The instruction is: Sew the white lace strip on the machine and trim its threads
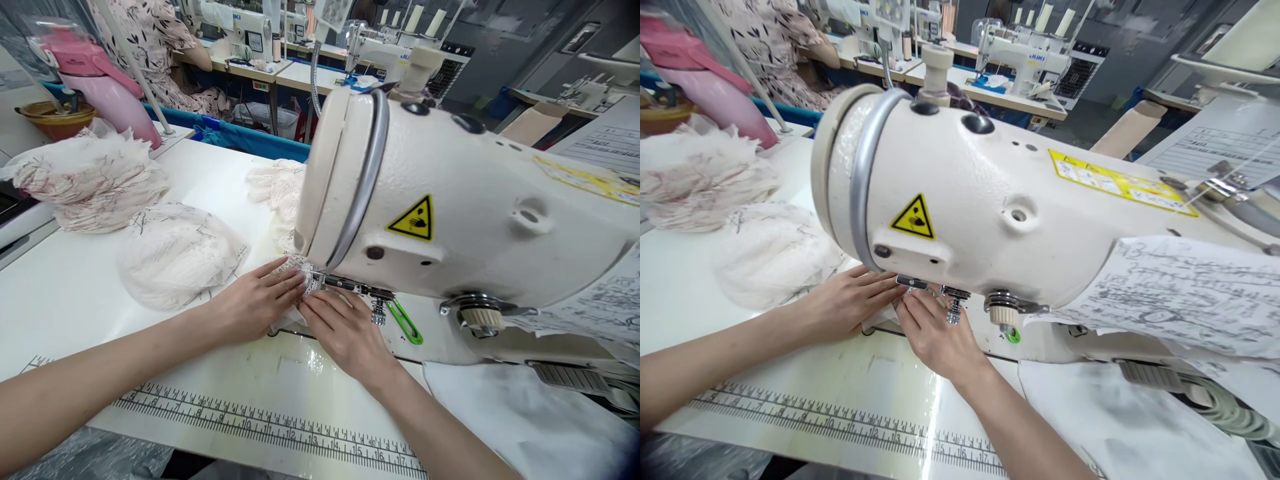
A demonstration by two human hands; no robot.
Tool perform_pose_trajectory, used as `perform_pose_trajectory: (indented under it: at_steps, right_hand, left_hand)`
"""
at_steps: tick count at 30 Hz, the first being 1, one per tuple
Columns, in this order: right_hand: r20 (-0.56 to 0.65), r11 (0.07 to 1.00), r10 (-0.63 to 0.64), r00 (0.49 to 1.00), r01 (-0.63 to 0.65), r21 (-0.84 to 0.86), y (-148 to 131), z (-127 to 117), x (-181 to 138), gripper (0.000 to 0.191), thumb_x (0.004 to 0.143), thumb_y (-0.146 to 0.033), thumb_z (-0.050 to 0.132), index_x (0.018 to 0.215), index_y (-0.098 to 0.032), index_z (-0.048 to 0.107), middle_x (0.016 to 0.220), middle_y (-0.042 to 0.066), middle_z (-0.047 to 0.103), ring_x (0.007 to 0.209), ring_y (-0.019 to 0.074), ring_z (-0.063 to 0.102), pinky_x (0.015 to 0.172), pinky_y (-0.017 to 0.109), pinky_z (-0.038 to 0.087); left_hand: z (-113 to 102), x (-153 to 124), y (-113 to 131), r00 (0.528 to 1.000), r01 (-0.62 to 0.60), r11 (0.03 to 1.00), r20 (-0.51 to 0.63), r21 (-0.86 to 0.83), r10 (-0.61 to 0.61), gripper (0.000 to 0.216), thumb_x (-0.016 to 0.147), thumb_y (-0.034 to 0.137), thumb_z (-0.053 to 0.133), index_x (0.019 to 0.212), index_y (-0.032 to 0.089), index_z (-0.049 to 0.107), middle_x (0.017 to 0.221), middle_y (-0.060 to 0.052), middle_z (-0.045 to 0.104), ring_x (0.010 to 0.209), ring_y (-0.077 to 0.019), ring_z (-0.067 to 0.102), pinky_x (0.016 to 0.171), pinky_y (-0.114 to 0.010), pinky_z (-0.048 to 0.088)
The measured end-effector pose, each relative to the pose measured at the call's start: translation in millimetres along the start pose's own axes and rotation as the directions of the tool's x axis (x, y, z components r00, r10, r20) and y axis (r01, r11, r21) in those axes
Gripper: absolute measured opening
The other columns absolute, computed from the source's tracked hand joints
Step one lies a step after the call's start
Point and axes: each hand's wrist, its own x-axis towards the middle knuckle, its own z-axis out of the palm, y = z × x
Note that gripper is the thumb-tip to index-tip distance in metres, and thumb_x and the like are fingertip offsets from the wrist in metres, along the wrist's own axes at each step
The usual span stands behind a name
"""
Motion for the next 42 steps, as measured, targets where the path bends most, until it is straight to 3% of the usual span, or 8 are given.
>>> perform_pose_trajectory:
  at_steps: [13,23,29,37,42]
  right_hand:
    - [-0.023,1.000,0.001,1.000,-0.002,-0.028,0.9,0.2,-1.8,0.020,0.088,-0.001,0.057,0.097,-0.016,0.068,0.102,0.004,0.076,0.105,0.0148,0.066,0.096,0.031,0.046]
    - [0.011,0.999,0.019,1.000,-0.019,-0.039,5.9,-4.2,-4.0,0.021,0.089,-0.001,0.053,0.095,-0.015,0.067,0.104,0.003,0.075,0.096,0.0135,0.067,0.084,0.028,0.046]
    - [0.027,0.999,0.026,0.999,-0.025,-0.027,9.3,-3.5,-7.1,0.022,0.090,-0.001,0.053,0.098,-0.014,0.069,0.109,0.005,0.074,0.102,0.0158,0.067,0.087,0.027,0.047]
    - [0.037,0.998,0.058,0.998,-0.057,-0.016,12.9,-2.2,-11.1,0.026,0.094,-0.010,0.053,0.110,-0.021,0.070,0.109,0.007,0.074,0.097,0.0172,0.067,0.077,0.027,0.051]
    - [0.037,0.997,0.056,0.998,-0.053,-0.060,16.1,-1.7,-10.4,0.023,0.095,-0.011,0.052,0.105,-0.019,0.070,0.106,0.008,0.074,0.090,0.0175,0.068,0.071,0.027,0.051]
  left_hand:
    - [-1.2,3.6,11.1,0.998,0.039,0.994,-0.052,0.102,-0.034,0.042,0.097,0.026,0.038,0.124,0.006,0.063,0.130,-0.015,0.066,0.124,-0.0272,0.060,0.116,-0.044,0.033]
    - [-0.6,4.6,19.5,0.995,0.096,0.989,-0.051,0.113,-0.091,0.043,0.099,0.029,0.040,0.127,0.004,0.061,0.129,-0.019,0.065,0.121,-0.0304,0.061,0.114,-0.047,0.033]
    - [-4.6,3.9,23.1,0.993,0.109,0.978,-0.059,0.177,-0.100,0.041,0.101,0.028,0.037,0.125,0.007,0.063,0.127,-0.016,0.067,0.117,-0.0287,0.064,0.113,-0.047,0.036]
    - [-3.0,4.3,24.4,0.991,0.126,0.976,-0.066,0.180,-0.116,0.040,0.100,0.028,0.039,0.126,0.009,0.063,0.124,-0.016,0.069,0.115,-0.0295,0.066,0.113,-0.050,0.035]
    - [-3.8,5.3,23.0,0.992,0.120,0.976,-0.050,0.180,-0.113,0.042,0.099,0.031,0.039,0.129,0.012,0.061,0.126,-0.016,0.068,0.116,-0.0284,0.065,0.113,-0.050,0.035]
